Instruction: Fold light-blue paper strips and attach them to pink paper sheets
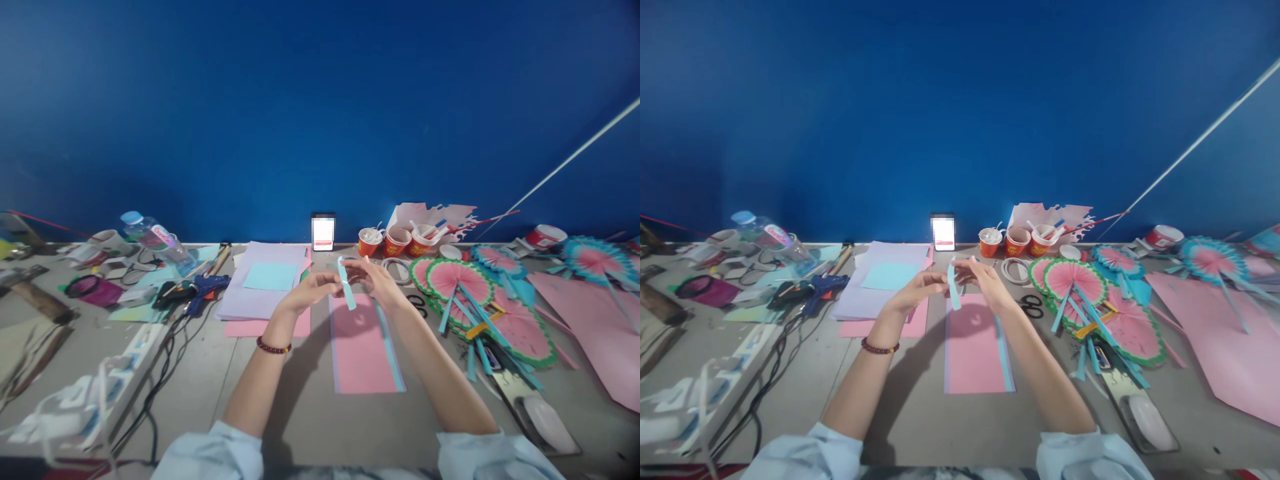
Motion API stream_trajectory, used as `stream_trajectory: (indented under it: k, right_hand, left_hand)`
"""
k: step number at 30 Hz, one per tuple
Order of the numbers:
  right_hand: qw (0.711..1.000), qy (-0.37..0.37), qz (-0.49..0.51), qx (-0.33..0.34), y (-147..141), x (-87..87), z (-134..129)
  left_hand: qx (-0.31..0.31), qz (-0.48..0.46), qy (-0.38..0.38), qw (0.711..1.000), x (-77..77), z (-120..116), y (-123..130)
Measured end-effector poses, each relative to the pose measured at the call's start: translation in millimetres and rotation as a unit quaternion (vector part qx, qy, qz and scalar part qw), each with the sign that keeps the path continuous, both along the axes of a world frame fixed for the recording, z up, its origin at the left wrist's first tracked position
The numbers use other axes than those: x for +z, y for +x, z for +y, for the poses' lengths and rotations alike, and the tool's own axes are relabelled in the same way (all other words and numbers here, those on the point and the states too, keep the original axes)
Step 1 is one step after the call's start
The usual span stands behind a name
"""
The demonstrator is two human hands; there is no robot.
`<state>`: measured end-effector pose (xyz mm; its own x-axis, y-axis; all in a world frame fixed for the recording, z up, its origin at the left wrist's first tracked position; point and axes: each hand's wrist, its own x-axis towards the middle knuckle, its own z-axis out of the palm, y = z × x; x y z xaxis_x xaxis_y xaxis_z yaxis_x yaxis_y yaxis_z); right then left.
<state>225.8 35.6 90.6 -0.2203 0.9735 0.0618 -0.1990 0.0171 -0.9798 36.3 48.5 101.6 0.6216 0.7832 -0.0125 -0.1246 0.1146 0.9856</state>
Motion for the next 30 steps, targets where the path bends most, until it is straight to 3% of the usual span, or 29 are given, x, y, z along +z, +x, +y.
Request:
stream_trajectory:
  k: [4, 10, 17, 21, 30]
  right_hand:
    - [0.998, -0.040, 0.034, 0.037, 0, 3.2, -2]
    - [0.995, -0.057, 0.062, -0.047, 1, 4.0, 1]
    - [0.991, -0.064, 0.070, -0.094, 2, 9.3, 0]
    - [0.992, -0.075, 0.084, -0.063, 4, 7.6, 1]
    - [0.989, -0.101, 0.102, 0.031, 3, 12.5, -4]
  left_hand:
    - [-0.029, 0.006, -0.001, 1.000, 0.4, -5, 4]
    - [-0.002, 0.041, 0.012, 0.999, 0.7, -6, 8]
    - [0.011, 0.100, 0.074, 0.992, -4.7, -4, 11]
    - [0.002, 0.089, 0.064, 0.994, -4.5, -4, 11]
    - [-0.083, -0.025, -0.013, 0.996, -6.6, -6, 12]
